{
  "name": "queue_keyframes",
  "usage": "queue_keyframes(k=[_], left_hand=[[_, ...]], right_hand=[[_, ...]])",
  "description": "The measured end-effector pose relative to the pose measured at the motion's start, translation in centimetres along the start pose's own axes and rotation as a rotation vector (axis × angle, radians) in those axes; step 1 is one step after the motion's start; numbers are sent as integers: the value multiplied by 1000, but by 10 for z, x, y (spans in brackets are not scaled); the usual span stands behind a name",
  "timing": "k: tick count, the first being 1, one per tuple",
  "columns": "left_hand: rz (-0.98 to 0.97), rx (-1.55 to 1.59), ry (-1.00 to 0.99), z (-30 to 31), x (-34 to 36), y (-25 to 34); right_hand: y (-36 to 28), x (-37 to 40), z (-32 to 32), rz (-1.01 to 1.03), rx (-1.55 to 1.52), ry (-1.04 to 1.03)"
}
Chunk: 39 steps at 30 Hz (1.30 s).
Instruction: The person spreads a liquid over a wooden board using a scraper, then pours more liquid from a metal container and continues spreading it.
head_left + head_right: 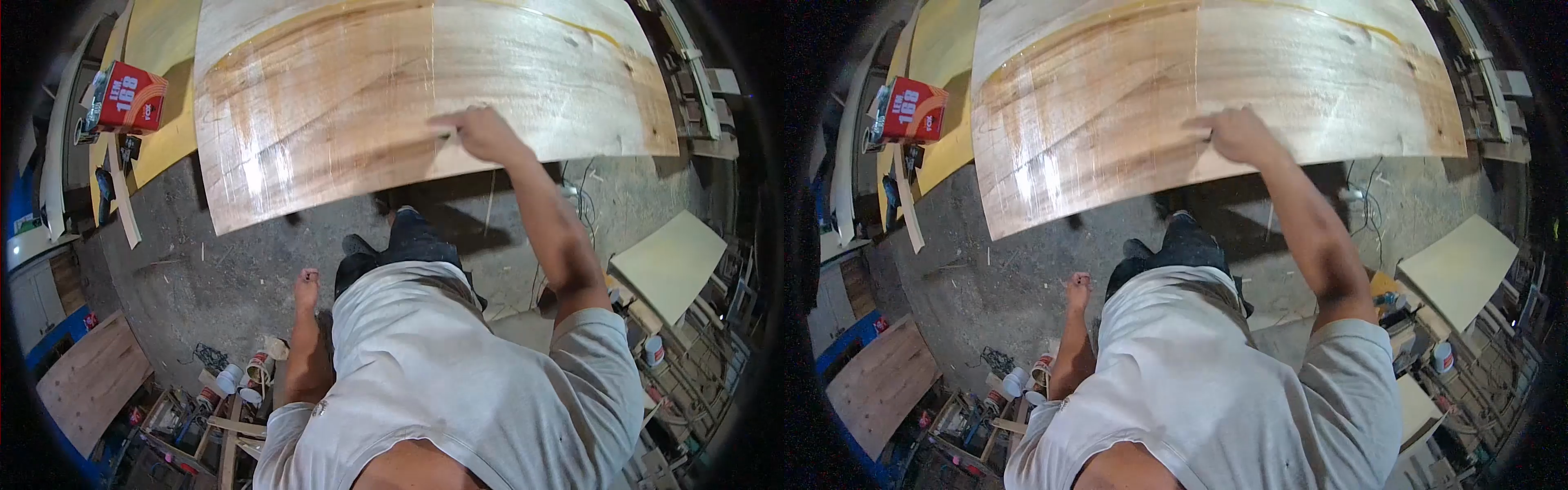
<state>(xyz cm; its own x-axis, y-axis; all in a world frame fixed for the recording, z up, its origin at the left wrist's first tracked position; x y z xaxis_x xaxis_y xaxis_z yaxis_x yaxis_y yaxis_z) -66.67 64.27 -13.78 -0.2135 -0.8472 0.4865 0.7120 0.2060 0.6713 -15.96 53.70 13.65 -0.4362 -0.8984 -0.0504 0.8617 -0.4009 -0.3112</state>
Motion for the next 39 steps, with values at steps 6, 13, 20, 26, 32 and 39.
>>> queue_keyframes(k=[6,13,20,26,32,39], left_hand=[[73,-68,-4,-27,-11,52],[155,10,51,-61,-14,98],[133,-76,-4,-73,-10,106],[209,-28,83,-69,-20,99],[81,-70,-31,-52,-9,119],[24,104,-119,-29,10,29]], right_hand=[[103,-151,29,-67,273,133],[174,-234,4,27,368,332],[180,-238,14,13,383,122],[165,-224,-10,26,346,170],[100,-133,-14,32,348,-39],[17,-7,-36,100,297,-14]])
Point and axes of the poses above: each hand's wrist, its own x-axis away from the middle knuckle, its own z-axis out of the back of the hand, y = z × x, the point moved 5 cm from there along -x, towards the middle knuckle, and after that the axes turned 14 degrees about y, right-handed, at the moved point
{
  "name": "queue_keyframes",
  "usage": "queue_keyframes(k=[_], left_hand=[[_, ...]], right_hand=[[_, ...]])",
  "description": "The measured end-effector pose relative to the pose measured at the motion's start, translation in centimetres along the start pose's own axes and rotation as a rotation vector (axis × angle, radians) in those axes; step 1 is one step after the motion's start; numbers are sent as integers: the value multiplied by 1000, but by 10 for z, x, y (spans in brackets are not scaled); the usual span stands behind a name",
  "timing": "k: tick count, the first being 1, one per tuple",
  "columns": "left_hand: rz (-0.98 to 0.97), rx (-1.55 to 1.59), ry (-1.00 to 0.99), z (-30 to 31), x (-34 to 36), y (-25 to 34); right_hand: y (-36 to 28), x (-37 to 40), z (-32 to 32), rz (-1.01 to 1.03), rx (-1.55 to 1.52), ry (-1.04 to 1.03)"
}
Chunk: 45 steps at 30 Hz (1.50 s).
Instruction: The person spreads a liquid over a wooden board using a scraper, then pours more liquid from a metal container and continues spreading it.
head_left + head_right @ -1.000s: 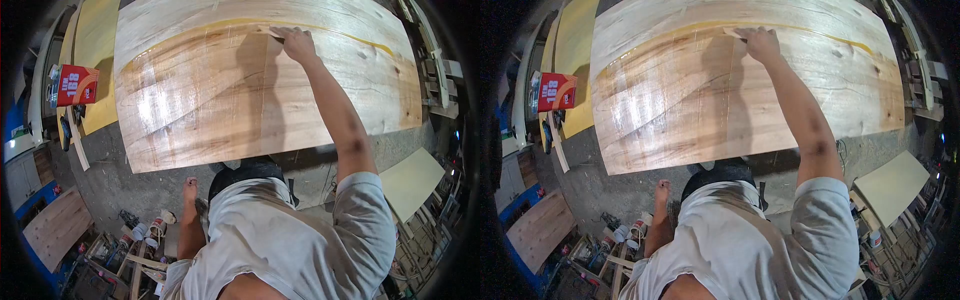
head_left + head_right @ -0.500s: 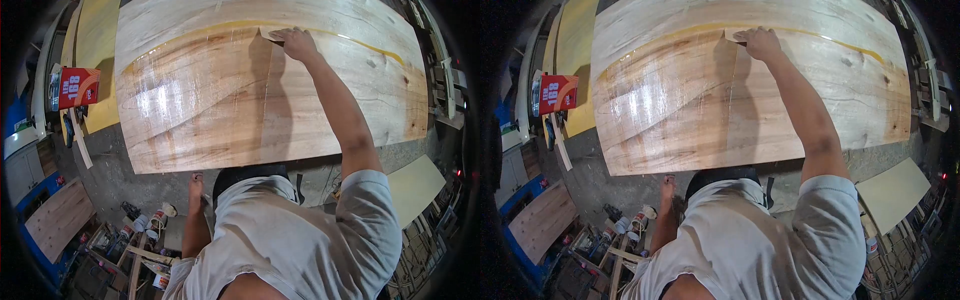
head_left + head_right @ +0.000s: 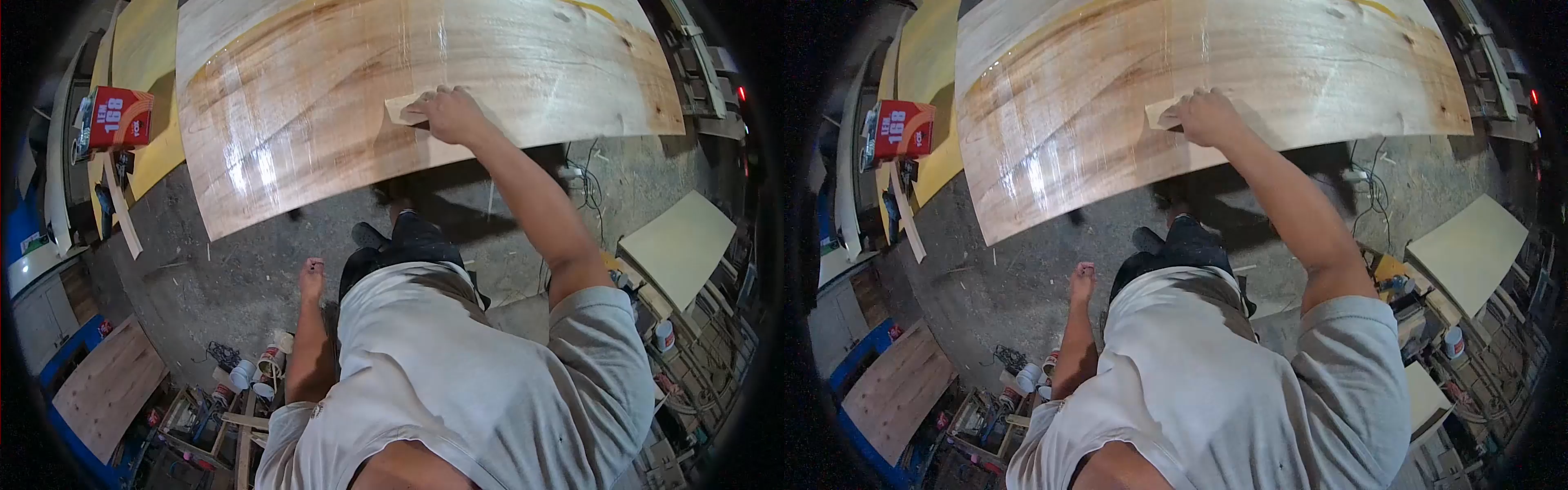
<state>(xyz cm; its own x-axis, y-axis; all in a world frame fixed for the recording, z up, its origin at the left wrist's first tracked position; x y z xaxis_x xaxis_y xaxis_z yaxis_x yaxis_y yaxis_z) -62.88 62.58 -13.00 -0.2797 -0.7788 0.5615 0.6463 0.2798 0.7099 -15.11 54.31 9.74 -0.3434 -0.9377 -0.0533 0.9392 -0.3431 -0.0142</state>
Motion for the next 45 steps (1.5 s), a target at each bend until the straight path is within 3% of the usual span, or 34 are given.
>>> queue_keyframes(k=[6,9,11,12,13,15,16,18,21,23,28,31,35,37,40,45], left_hand=[[-77,-324,-44,14,28,-24],[-115,-222,-37,4,22,-33],[-106,-179,-28,-3,19,-30],[-90,-139,-15,-7,14,-23],[-102,-128,-5,-11,6,-23],[-78,-84,34,-18,-6,-26],[-76,-73,50,-19,-5,-6],[-40,-277,49,-19,3,25],[-123,-195,121,-34,-31,-24],[-79,-208,128,-45,-27,7],[58,-185,139,-74,-10,75],[182,-124,131,-86,4,73],[223,-9,192,-80,32,59],[231,-30,167,-81,33,37],[79,-246,184,-67,35,13],[140,20,125,-47,26,-8]], right_hand=[[-60,74,13,-20,-63,70],[-78,95,20,-20,-56,52],[-87,102,27,32,-64,-42],[-88,104,33,58,-64,-204],[-80,103,34,66,-54,-190],[-55,99,29,-34,-528,-208],[-36,83,42,-168,-514,-300],[5,45,71,-229,-490,-141],[72,-18,84,-301,-399,15],[125,-66,55,-304,-279,122],[184,-192,19,-120,148,84],[182,-233,15,-106,116,44],[160,-225,-13,-104,-12,-35],[138,-205,-7,-71,-27,-97],[93,-156,0,-20,-81,-191],[9,-49,7,36,-68,-195]])
Point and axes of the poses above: each hand's wrist, its own x-axis away from the middle knuckle, its own z-axis out of the back of the hand, y = z × x, the point moved 5 cm from there along -x, towards the middle knuckle, and after that the axes turned 14 degrees about y, right-handed, at the moved point
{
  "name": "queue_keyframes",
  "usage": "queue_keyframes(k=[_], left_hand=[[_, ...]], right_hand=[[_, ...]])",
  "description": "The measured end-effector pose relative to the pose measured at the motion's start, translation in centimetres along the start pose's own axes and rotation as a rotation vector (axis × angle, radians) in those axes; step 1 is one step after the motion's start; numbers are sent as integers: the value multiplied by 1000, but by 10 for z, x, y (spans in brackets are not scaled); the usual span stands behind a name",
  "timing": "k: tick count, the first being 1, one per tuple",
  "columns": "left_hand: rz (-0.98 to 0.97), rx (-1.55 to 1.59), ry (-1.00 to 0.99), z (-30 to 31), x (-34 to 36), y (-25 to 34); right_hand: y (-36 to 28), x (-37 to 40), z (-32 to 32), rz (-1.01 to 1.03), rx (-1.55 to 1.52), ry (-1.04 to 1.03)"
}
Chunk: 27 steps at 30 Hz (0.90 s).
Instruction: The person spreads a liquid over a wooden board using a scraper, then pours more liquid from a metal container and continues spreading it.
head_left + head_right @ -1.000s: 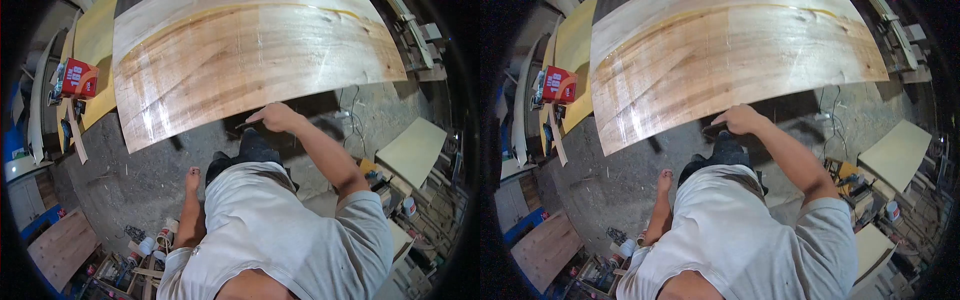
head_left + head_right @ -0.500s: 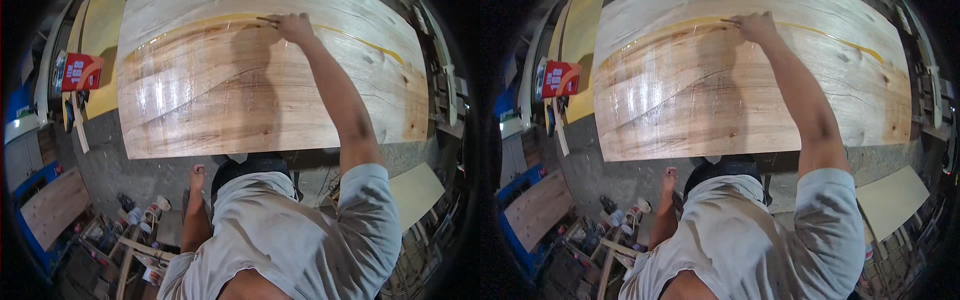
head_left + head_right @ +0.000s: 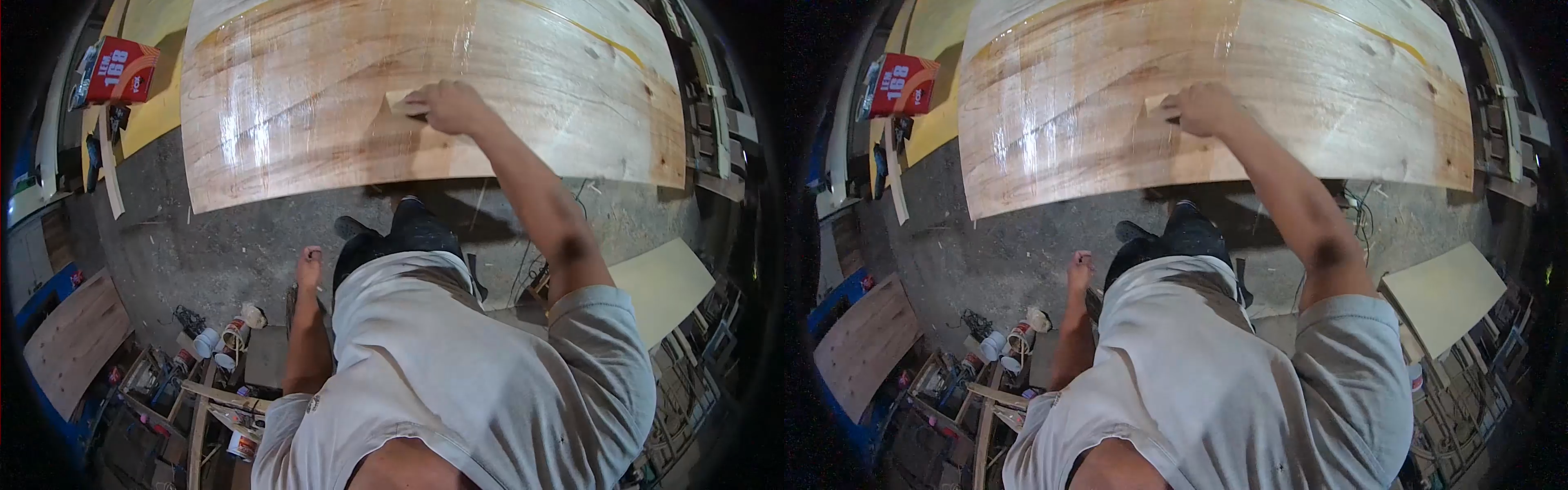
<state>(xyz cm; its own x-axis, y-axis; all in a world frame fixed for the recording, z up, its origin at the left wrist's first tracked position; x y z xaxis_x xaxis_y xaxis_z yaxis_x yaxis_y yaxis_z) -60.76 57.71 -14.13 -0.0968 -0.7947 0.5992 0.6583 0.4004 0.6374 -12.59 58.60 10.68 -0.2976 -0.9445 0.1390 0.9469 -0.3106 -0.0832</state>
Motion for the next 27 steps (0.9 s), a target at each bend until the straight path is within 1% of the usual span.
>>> queue_keyframes(k=[2,3,4,5,6,7,8,9,10,12,13,14,16,18,19,20,21,22,23,24,25,26,27], left_hand=[[-35,-16,-16,12,-4,5],[-64,-44,-21,20,-2,2],[-69,-39,-28,25,-4,-7],[-100,-38,-10,30,-7,-12],[-133,-35,10,35,-10,-15],[-144,-28,8,38,-10,-14],[-93,-10,-10,41,-11,-15],[-41,9,-28,42,-11,-16],[-50,21,-28,41,-22,-30],[-150,-53,-7,40,-41,-49],[-151,-38,8,42,-41,-38],[-150,-82,38,47,-38,-29],[-131,-129,90,61,-24,1],[-8,-136,77,74,-16,34],[1,-141,98,76,-23,35],[19,-20,119,78,-29,25],[39,98,139,84,-31,17],[63,80,150,92,-27,23],[80,96,165,99,-22,42],[96,115,178,104,-18,49],[115,107,181,106,-16,45],[89,102,197,109,-15,44],[57,99,208,110,-16,43]], right_hand=[[-31,35,-6,44,-115,10],[-43,56,-12,36,-109,5],[-56,72,-16,76,-97,28],[-67,85,-16,115,-85,54],[-77,96,-12,112,-76,61],[-85,105,-12,70,-83,-27],[-88,109,-11,29,-90,-114],[-86,107,-6,28,-80,-105],[-83,106,-4,15,-226,-196],[-74,97,2,2,-520,-383],[-65,83,9,88,-522,-328],[-53,62,11,109,-517,-327],[-27,2,40,72,-458,-77],[-11,-65,74,-174,-131,-81],[15,-106,59,-153,-56,45],[42,-143,39,-138,13,160],[53,-171,38,-138,44,175],[60,-192,39,-140,76,183],[65,-206,28,-132,56,158],[66,-214,25,-157,60,184],[66,-220,22,-183,72,217],[62,-219,15,-179,68,205],[48,-208,15,-139,47,145]])
Point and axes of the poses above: each hand's wrist, its own x-axis away from the middle knuckle, its own z-axis out of the back of the hand, y = z × x, the point moved 5 cm from there along -x, towards the middle knuckle, and after that the axes turned 14 degrees about y, right-handed, at the moved point
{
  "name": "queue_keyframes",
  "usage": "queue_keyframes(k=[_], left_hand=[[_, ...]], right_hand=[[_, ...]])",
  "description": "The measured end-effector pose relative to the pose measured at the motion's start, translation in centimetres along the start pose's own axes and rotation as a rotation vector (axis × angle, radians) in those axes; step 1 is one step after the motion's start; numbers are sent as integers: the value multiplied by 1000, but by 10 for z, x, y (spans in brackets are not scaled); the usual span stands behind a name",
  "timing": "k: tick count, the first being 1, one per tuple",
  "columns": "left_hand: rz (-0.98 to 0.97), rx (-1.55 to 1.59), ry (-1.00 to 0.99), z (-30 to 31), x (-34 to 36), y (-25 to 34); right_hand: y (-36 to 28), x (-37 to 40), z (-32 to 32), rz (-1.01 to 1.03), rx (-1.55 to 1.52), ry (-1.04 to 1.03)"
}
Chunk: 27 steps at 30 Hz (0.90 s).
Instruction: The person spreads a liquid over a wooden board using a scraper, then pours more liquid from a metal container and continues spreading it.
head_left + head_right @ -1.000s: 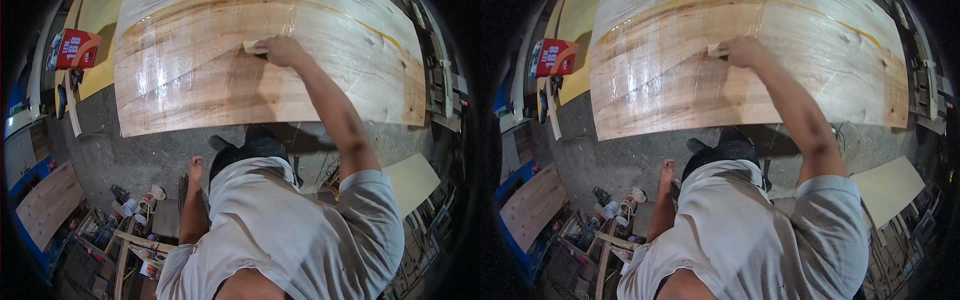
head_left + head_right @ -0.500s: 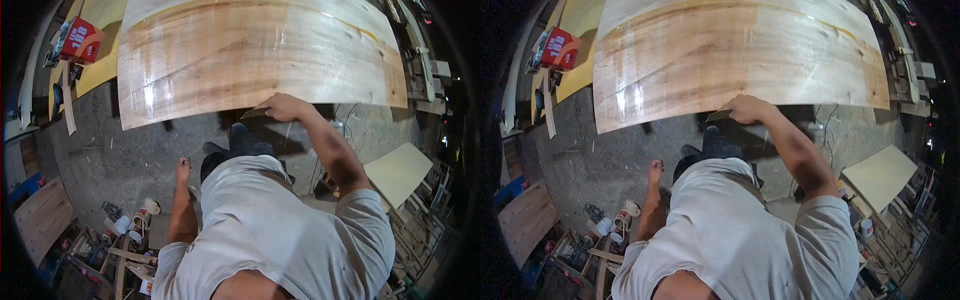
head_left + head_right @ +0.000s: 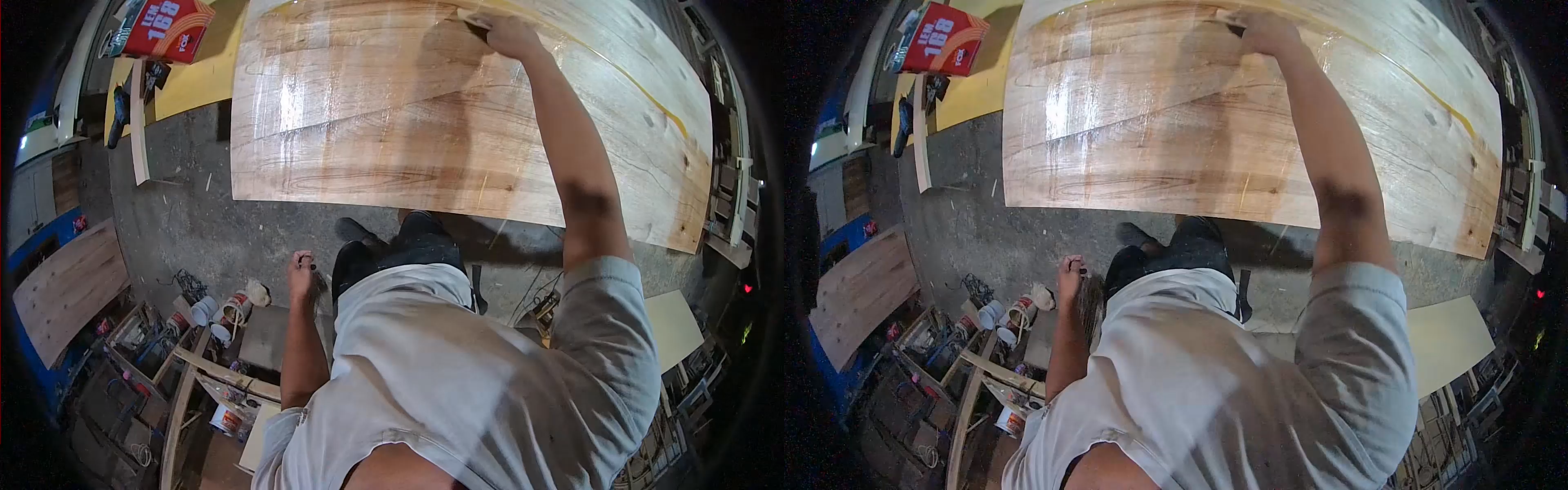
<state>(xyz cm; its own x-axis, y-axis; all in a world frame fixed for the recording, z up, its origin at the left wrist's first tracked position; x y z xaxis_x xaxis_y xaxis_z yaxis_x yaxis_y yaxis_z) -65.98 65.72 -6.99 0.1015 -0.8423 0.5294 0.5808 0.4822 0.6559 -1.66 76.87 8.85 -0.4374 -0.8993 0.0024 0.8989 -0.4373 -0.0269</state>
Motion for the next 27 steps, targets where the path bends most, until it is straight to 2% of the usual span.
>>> queue_keyframes(k=[1,2,4,5,7,9,12,14,15,17,18,19,20,21,22,23,25,27], left_hand=[[-1,-4,-9,-1,-2,0],[-3,-111,-56,-3,-3,-2],[-22,-228,-128,-3,-12,-10],[-32,-230,-168,-7,-22,-16],[-52,-243,-245,-7,-36,-26],[-266,-205,-214,-5,-56,-23],[-225,-105,-293,1,-90,-42],[-272,-112,-324,8,-101,-46],[-309,-123,-343,8,-108,-42],[-370,-160,-359,11,-122,-47],[-409,-193,-360,13,-129,-43],[-425,-201,-358,20,-132,-36],[-409,-211,-352,27,-132,-28],[-396,-217,-342,33,-138,-18],[-410,-230,-334,43,-147,-15],[-361,-279,-311,52,-158,-20],[-299,-339,-266,64,-182,-20],[-292,-359,-235,90,-197,-27]], right_hand=[[-7,12,0,31,-18,-56],[-13,29,-10,106,-114,-4],[-42,84,-3,110,-118,4],[-64,116,6,133,-124,17],[-98,176,15,37,-120,-124],[-129,235,5,83,-155,-75],[-173,302,8,95,-108,-23],[-193,323,14,73,-173,-136],[-194,322,20,61,-165,-113],[-186,324,30,-157,-447,-215],[-177,316,51,-266,-336,-267],[-148,313,38,-281,-303,-52],[-132,306,56,-313,-389,52],[-116,300,68,-403,-258,75],[-82,298,57,-529,-98,20],[-61,296,55,-677,-88,-9],[-40,291,31,-727,-37,36],[-57,293,17,-776,-9,-27]])
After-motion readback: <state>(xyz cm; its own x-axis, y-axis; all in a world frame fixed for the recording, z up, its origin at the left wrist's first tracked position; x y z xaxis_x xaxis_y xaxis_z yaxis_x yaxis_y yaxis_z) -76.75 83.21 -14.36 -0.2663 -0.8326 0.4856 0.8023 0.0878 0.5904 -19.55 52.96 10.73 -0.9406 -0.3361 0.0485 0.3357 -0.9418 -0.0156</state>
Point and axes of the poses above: each hand's wrist, its own x-axis away from the middle knuckle, its own z-axis out of the back of the hand, y = z × x, the point moved 5 cm from there along -x, towards the middle knuckle, and after that the axes turned 14 degrees about y, right-handed, at the moved point
